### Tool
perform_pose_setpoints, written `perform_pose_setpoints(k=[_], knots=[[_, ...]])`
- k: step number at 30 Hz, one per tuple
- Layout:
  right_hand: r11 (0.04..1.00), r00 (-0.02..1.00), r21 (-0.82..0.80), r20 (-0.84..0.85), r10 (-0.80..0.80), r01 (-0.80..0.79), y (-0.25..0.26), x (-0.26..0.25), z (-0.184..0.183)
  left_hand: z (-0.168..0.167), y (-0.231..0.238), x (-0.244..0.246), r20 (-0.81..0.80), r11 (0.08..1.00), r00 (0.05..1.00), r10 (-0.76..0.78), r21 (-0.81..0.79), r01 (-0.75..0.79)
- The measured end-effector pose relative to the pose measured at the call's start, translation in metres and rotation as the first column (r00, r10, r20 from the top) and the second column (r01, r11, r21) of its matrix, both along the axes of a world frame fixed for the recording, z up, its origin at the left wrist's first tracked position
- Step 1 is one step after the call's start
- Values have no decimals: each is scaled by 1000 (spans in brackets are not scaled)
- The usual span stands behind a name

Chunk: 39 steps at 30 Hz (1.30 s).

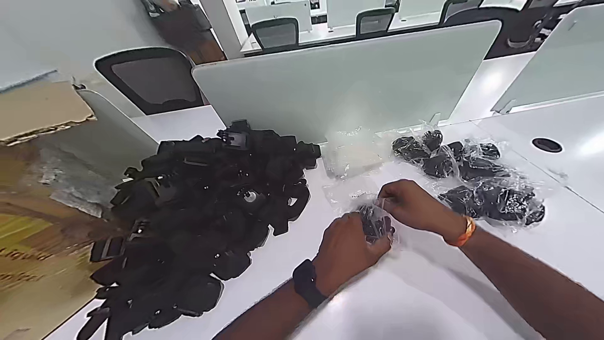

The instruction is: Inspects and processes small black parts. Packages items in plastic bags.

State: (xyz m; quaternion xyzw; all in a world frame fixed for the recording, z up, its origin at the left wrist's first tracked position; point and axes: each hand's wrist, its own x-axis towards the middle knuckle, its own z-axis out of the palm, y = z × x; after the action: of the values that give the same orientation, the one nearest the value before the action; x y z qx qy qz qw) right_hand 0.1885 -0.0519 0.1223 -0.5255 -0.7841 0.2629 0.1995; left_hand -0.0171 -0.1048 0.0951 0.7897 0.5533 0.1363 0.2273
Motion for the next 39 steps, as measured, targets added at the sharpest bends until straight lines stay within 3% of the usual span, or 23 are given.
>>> perform_pose_setpoints(k=[3,6,9,11,15,18,20,23,27,30,34,37,39], knots=[[974,991,-211,87,105,-85,23,-8,32,30,20,-8,-73,993,997,-8,-119,-1],[911,988,-403,82,127,-84,47,-13,37,48,53,-19,-97,968,992,-85,-243,59],[882,987,-465,95,133,-74,53,-17,45,45,88,-26,-57,929,982,-180,-338,150],[870,989,-484,61,136,-90,49,-16,51,44,97,-28,10,914,988,-157,-378,149],[898,997,-438,-78,11,-44,39,-9,59,63,76,-27,46,943,994,-103,-312,112],[906,998,-424,-46,-38,15,38,-11,52,69,64,-20,-85,961,984,-156,-245,131],[911,1000,-413,-21,-20,10,38,-13,53,65,68,-19,-137,960,974,-181,-240,145],[931,994,-350,2,108,-101,45,-4,55,63,79,-26,-92,962,974,-206,-200,185],[942,957,-178,12,290,-283,44,6,81,106,73,-40,-128,972,965,-227,-84,218],[957,965,-126,-63,255,-261,41,1,97,148,71,-42,-196,980,961,-196,-66,187],[964,976,-156,-65,206,-214,46,-9,100,151,93,-40,-350,993,930,-114,-46,105],[972,963,-100,-192,190,-212,42,-13,115,163,87,-51,-242,993,965,-97,40,110],[974,979,-113,-77,191,-199,48,-18,111,158,93,-53,-215,992,970,-113,27,121]])
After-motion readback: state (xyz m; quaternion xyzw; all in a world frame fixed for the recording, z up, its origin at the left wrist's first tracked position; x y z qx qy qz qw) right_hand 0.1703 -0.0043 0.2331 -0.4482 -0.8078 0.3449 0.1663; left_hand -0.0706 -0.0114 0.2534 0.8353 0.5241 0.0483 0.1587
